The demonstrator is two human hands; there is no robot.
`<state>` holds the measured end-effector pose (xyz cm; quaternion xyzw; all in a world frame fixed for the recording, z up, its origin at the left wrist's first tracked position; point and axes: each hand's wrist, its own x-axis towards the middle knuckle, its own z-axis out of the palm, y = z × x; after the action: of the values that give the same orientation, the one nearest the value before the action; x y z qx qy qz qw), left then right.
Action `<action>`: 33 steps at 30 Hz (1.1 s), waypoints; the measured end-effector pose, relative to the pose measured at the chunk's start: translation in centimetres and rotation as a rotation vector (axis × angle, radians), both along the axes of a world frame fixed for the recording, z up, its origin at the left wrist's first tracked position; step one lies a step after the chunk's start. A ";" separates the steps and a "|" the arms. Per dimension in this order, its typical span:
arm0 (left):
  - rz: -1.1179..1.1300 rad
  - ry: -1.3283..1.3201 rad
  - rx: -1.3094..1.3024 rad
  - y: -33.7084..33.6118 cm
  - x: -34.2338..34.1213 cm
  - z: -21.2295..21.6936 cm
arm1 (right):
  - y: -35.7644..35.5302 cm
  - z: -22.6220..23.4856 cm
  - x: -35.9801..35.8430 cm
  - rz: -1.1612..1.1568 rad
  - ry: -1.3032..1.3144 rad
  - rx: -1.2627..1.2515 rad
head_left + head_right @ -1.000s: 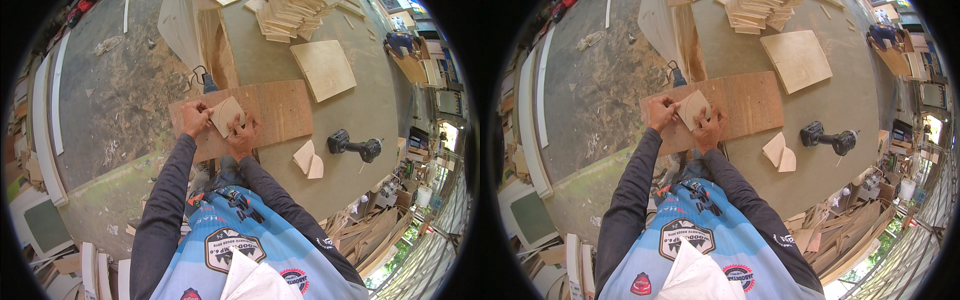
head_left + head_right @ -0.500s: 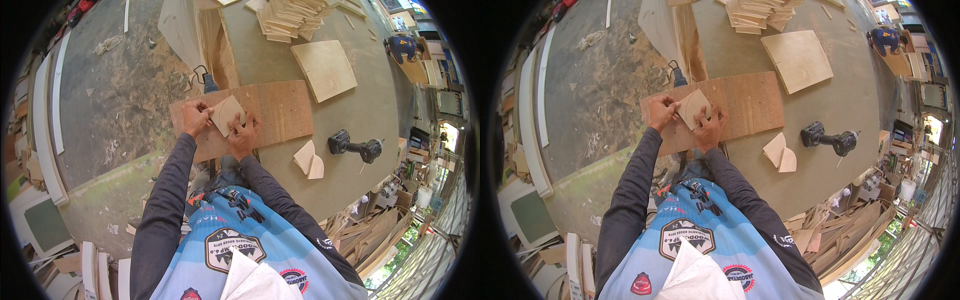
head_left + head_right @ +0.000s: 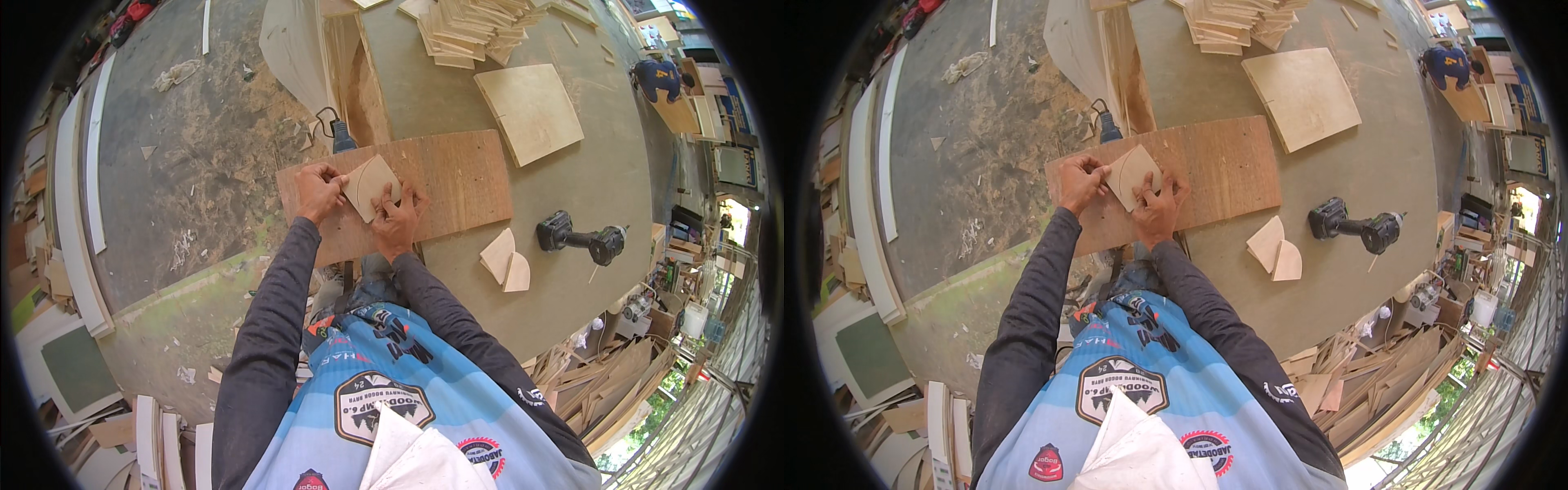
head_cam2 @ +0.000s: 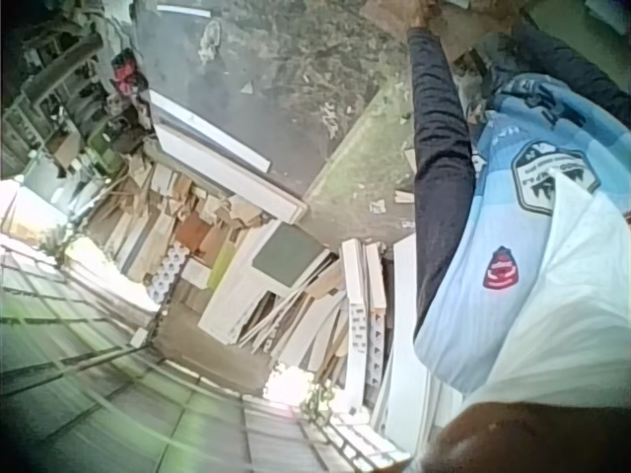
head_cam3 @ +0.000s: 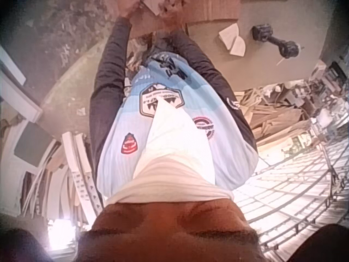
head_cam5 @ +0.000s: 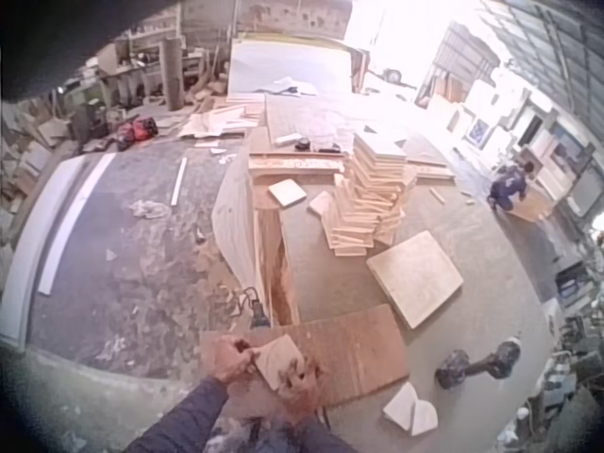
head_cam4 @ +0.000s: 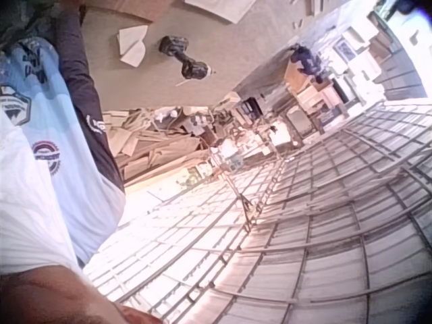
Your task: The person uses a router to shape the edges of small wooden blocks, then places them onto a stack on the workbench.
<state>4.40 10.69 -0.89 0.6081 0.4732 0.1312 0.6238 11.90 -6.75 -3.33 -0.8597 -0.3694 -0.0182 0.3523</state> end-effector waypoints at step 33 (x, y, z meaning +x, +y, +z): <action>-0.024 -0.023 0.026 0.7 0.2 0.1 | 0.4 0.4 0.3 0.001 0.001 0.039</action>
<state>4.61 11.34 -0.84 0.6201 0.4571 0.1369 0.6227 12.23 -6.39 -2.97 -0.8525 -0.3692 -0.0245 0.3691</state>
